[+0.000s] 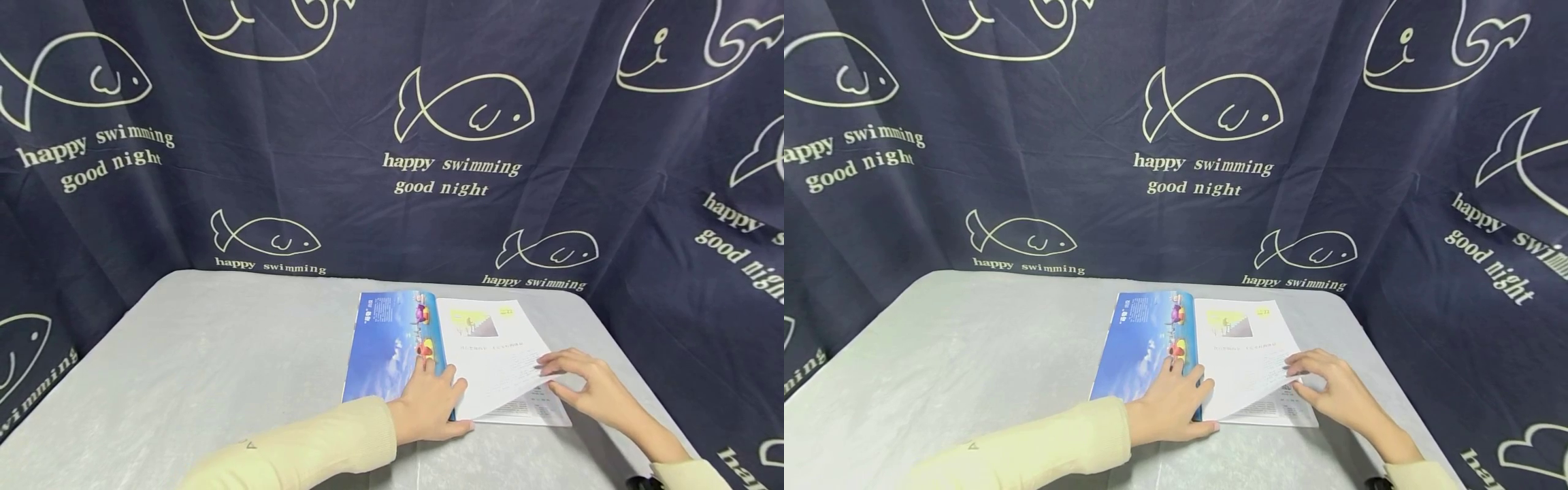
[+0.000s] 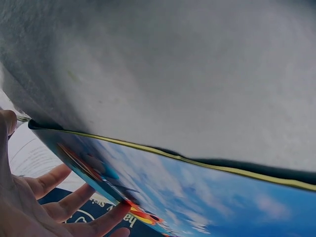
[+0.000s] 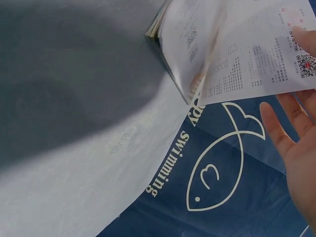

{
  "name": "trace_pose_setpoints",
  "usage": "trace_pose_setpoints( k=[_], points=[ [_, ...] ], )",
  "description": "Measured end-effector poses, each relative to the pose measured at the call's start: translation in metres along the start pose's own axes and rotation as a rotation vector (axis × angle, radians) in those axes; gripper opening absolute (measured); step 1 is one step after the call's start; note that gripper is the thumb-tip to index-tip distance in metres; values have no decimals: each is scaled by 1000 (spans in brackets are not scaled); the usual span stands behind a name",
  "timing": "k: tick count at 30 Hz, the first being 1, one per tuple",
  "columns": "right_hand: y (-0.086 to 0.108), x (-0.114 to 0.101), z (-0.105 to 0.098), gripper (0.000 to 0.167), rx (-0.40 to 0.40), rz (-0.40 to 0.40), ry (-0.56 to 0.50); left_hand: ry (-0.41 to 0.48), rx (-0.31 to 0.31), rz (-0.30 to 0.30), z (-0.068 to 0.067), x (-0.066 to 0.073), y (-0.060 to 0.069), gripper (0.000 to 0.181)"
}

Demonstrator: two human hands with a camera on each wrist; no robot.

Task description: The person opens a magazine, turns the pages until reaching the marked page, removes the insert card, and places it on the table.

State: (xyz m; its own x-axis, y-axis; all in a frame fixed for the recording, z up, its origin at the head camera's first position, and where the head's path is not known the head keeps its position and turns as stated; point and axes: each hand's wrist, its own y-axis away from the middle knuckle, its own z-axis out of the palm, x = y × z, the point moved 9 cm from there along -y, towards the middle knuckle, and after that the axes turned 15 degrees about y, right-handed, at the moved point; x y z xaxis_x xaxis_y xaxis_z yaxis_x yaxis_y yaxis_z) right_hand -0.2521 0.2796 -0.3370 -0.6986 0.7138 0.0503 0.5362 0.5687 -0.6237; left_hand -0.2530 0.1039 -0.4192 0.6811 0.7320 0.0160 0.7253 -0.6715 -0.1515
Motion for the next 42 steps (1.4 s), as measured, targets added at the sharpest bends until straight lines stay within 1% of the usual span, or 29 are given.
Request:
trace_pose_setpoints(
  k=[8, 12, 15, 18, 22, 25, 30, 35, 38, 42],
  points=[
    [-5, -1, -3, 40, 26, 7, -45, -11, 40, -2, -4, 1, -1, 55],
    [-6, -1, -3, 40, 29, 7, -54, -6, 41, -2, -4, 1, -1, 54],
    [-5, 0, -3, 39, 22, 28, -56, -9, 36, -4, -4, 0, -1, 53],
    [-4, 1, -4, 40, 35, 40, -38, -11, 29, -11, -4, 0, -1, 51],
    [-3, 5, -4, 47, 29, 83, -9, -4, 31, -22, -4, -2, -1, 51],
    [-1, 9, -2, 53, 6, 127, 4, -4, 35, -29, -4, -2, 0, 51],
    [-1, 11, -4, 65, 15, 141, 30, -9, 40, -35, -6, -3, 0, 51],
    [-1, 14, -3, 69, 0, 169, 39, -34, 84, -22, -10, -3, 0, 50],
    [0, 14, -3, 69, 4, 154, 49, -44, 112, -12, -11, -4, 1, 50],
    [1, 10, -1, 67, 7, 110, 57, -38, 124, -4, -11, -6, 1, 52]
  ],
)
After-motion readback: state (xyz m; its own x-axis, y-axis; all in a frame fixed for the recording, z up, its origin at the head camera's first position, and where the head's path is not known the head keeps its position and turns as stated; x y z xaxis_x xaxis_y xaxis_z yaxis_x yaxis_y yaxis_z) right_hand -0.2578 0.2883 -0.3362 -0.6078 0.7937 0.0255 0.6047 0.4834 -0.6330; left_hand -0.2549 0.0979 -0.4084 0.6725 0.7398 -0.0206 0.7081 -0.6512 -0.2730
